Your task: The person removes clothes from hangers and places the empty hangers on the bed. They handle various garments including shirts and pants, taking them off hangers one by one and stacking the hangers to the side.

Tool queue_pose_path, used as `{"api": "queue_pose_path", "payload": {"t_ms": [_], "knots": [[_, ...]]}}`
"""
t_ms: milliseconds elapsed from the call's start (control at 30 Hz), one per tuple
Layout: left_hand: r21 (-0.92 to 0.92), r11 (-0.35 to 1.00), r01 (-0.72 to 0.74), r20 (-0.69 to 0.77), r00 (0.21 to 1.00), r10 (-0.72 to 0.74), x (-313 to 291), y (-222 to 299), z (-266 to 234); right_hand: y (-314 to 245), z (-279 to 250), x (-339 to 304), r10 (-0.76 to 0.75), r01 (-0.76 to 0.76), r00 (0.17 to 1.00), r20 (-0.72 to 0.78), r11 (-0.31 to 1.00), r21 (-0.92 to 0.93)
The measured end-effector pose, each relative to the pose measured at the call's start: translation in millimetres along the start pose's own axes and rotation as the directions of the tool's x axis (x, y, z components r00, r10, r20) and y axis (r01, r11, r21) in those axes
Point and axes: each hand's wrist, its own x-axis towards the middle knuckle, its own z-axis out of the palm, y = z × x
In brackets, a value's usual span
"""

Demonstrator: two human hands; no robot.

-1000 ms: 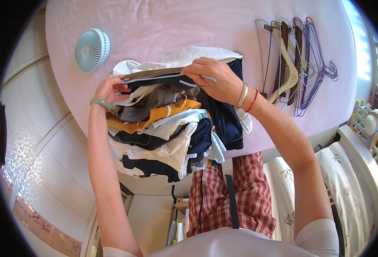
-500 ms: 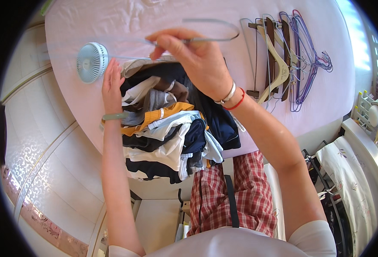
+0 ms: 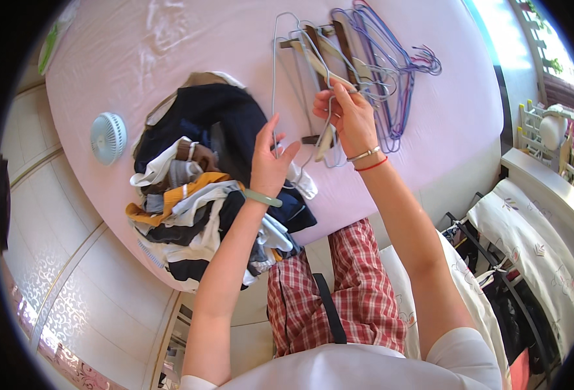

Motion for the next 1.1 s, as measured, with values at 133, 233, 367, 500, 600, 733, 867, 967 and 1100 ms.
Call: {"api": "queue_pose_path", "payload": {"t_ms": [133, 233, 367, 500, 600, 733, 867, 967, 1100], "knots": [[0.076, 0.997, -0.006, -0.024, 1.0, 0.008, 3, -27, 38, 15, -45, 9, 0.032, -0.031, 0.999, -0.036, 0.999, 0.013], [0.139, 0.99, -0.002, -0.056, 0.998, 0.01, 11, -36, 59, 15, -57, 20, 0.065, -0.064, 0.997, -0.04, 0.998, 0.017], [0.3, 0.951, -0.078, -0.099, 0.989, 0.113, 25, -56, 71, 14, -72, 38, 0.062, -0.059, 0.998, 0.002, 0.962, -0.266], [0.552, 0.83, -0.084, -0.218, 0.946, 0.241, 30, -49, 77, 4, -101, 34, -0.163, 0.12, 0.987, -0.004, 0.739, -0.663], [0.525, 0.848, -0.075, -0.249, 0.939, 0.237, 38, -41, 84, 5, -159, 43, -0.364, 0.152, 0.924, -0.116, 0.629, -0.762], [0.297, 0.955, -0.029, -0.359, 0.923, 0.14, 54, -39, 96, 9, -202, 52, -0.288, 0.02, 0.93, -0.229, 0.661, -0.75], [0.019, 0.996, 0.092, -0.363, 0.928, -0.078, 72, -52, 84, 14, -205, 70, -0.126, -0.029, 0.972, -0.199, 0.774, -0.633], [-0.149, 0.975, 0.167, -0.182, 0.964, -0.193, 82, -47, 76, 17, -208, 76, -0.068, -0.051, 0.984, -0.163, 0.773, -0.632], [-0.322, 0.913, 0.253, 0.058, 0.967, -0.247, 92, -46, 71, 16, -207, 85, 0.068, -0.066, 0.997, -0.026, 0.713, -0.698]]}}
